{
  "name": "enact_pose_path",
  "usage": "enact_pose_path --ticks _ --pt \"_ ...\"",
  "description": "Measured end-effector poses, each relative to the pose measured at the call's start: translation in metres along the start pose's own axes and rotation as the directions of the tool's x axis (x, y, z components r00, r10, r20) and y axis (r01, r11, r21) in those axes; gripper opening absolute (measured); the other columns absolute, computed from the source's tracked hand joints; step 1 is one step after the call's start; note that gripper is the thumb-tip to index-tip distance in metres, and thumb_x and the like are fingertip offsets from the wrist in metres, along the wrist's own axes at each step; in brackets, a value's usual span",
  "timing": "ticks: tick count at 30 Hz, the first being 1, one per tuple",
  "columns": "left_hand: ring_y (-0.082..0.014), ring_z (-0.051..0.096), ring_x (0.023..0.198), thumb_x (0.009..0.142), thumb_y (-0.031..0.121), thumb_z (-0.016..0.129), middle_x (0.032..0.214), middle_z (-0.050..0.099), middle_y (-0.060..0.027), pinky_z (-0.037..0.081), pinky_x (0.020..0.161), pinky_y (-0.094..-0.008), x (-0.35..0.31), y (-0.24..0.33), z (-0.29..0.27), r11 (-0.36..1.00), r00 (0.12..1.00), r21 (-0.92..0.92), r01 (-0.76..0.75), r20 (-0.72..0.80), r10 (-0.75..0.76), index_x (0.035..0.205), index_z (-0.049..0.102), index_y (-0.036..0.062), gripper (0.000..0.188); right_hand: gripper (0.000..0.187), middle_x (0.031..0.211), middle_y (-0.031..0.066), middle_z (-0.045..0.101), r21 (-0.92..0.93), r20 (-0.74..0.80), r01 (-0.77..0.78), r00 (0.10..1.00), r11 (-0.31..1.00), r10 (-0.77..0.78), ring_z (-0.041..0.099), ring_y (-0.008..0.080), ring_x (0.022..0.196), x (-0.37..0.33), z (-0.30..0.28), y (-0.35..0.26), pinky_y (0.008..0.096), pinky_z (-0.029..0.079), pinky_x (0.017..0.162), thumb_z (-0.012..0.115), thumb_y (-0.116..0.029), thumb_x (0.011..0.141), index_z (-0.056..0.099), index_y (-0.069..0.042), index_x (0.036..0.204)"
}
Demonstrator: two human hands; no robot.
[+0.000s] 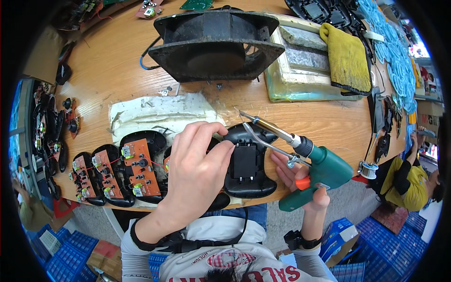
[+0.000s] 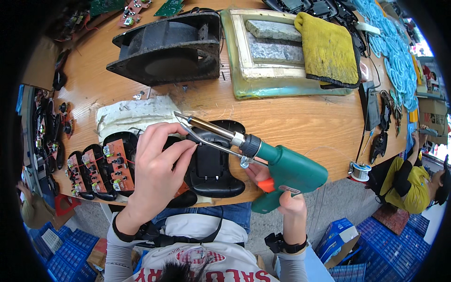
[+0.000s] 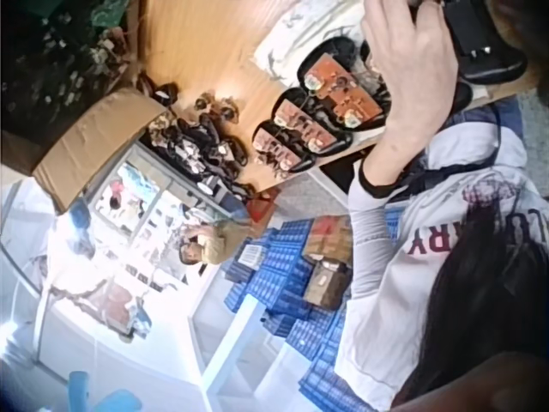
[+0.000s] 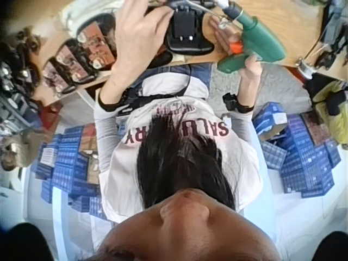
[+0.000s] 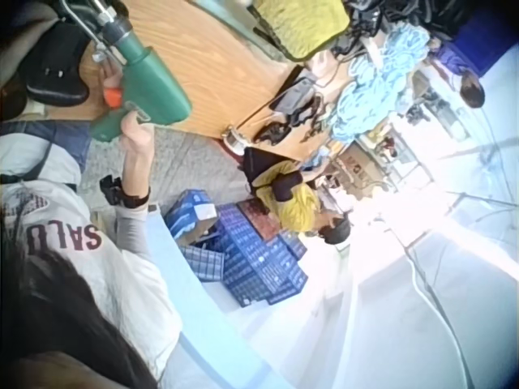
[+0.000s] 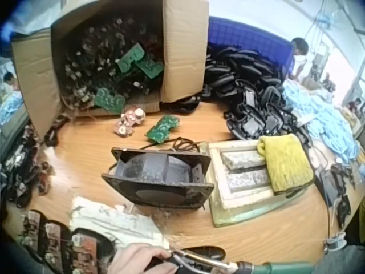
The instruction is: Soldering internal wiring onto a printed circuit board and assembling a game controller shell.
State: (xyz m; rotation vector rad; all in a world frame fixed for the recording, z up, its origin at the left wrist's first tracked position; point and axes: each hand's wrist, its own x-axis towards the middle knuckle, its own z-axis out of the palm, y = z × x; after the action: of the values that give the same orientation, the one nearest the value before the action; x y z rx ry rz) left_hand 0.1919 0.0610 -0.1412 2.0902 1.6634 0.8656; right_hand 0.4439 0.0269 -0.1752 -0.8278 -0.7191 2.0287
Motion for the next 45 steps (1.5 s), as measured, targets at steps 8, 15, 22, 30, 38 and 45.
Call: enact_pose_path --ticks 8,15,22,30,38,45 --pt "-0.0234 0.051 0.090 0.064 0.002 0.067 0.092 0.053 -0.0063 0.040 0.074 -0.0339 0.000 -0.002 -0.001 0.998 0.998 0.013 -0.056 -0.005 0.057 0.078 0.062 0.0001 0.015 0.061 0.141 0.0322 0.013 0.000 0.024 -0.001 1.000 1.000 0.001 0.007 0.0407 0.135 0.003 0.000 0.003 0.0403 0.008 0.110 0.064 -0.055 0.073 0.057 -0.008 0.110" --pt "-0.0278 0.053 0.097 0.067 0.004 0.070 0.104 0.056 -0.0113 0.040 0.085 -0.0352 -0.004 -0.007 -0.043 0.998 0.998 0.059 0.036 0.045 -0.038 0.094 0.063 0.0024 0.028 0.066 0.141 0.0309 0.015 -0.013 0.081 0.000 0.997 1.000 0.001 0.008 0.0396 0.135 0.004 -0.007 0.007 0.0408 0.011 0.110 0.065 -0.054 0.072 0.054 -0.006 0.116" --pt "-0.0358 0.037 0.118 0.081 0.036 0.061 0.125 0.044 -0.0184 0.027 0.098 -0.0455 -0.050 -0.087 -0.098 0.799 0.944 0.504 0.327 -0.126 -0.306 0.119 0.053 0.0075 0.048 0.053 0.141 0.0286 0.019 -0.017 0.068 0.061 0.996 0.998 -0.059 0.012 0.0387 0.135 0.011 0.013 0.002 0.0432 0.011 0.109 0.068 -0.052 0.071 0.054 -0.008 0.098" --pt "-0.0333 0.044 0.109 0.081 0.027 0.062 0.118 0.048 -0.0174 0.035 0.093 -0.0396 -0.093 -0.083 -0.114 0.822 0.906 0.383 0.421 -0.126 -0.405 0.116 0.053 0.0023 0.044 0.054 0.137 0.0256 0.031 -0.243 0.126 0.129 0.987 0.961 -0.101 0.021 0.0366 0.133 0.022 0.024 0.011 0.0449 0.010 0.108 0.063 -0.050 0.076 0.053 -0.006 0.104" --pt "-0.0335 0.043 0.111 0.081 0.021 0.062 0.121 0.045 -0.0181 0.033 0.095 -0.0411 -0.209 -0.091 -0.150 0.697 0.723 0.242 0.675 -0.408 -0.558 0.118 0.051 0.0018 0.043 0.067 0.113 0.0127 0.055 -0.204 0.348 -0.035 0.932 0.978 0.106 0.031 0.0316 0.129 0.068 0.113 0.047 0.0455 0.020 0.107 0.063 -0.044 0.079 0.042 0.000 0.125" --pt "-0.0374 0.038 0.119 0.083 0.016 0.060 0.129 0.040 -0.0213 0.030 0.099 -0.0429 -0.356 -0.106 -0.196 0.401 0.462 0.253 0.880 -0.653 -0.600 0.126 0.044 0.0029 0.048 0.060 0.137 0.0158 0.037 -0.073 0.516 -0.232 0.824 0.970 0.235 0.024 0.0248 0.133 0.092 0.160 0.085 0.0367 0.019 0.108 0.060 -0.042 0.082 0.044 -0.003 0.124"
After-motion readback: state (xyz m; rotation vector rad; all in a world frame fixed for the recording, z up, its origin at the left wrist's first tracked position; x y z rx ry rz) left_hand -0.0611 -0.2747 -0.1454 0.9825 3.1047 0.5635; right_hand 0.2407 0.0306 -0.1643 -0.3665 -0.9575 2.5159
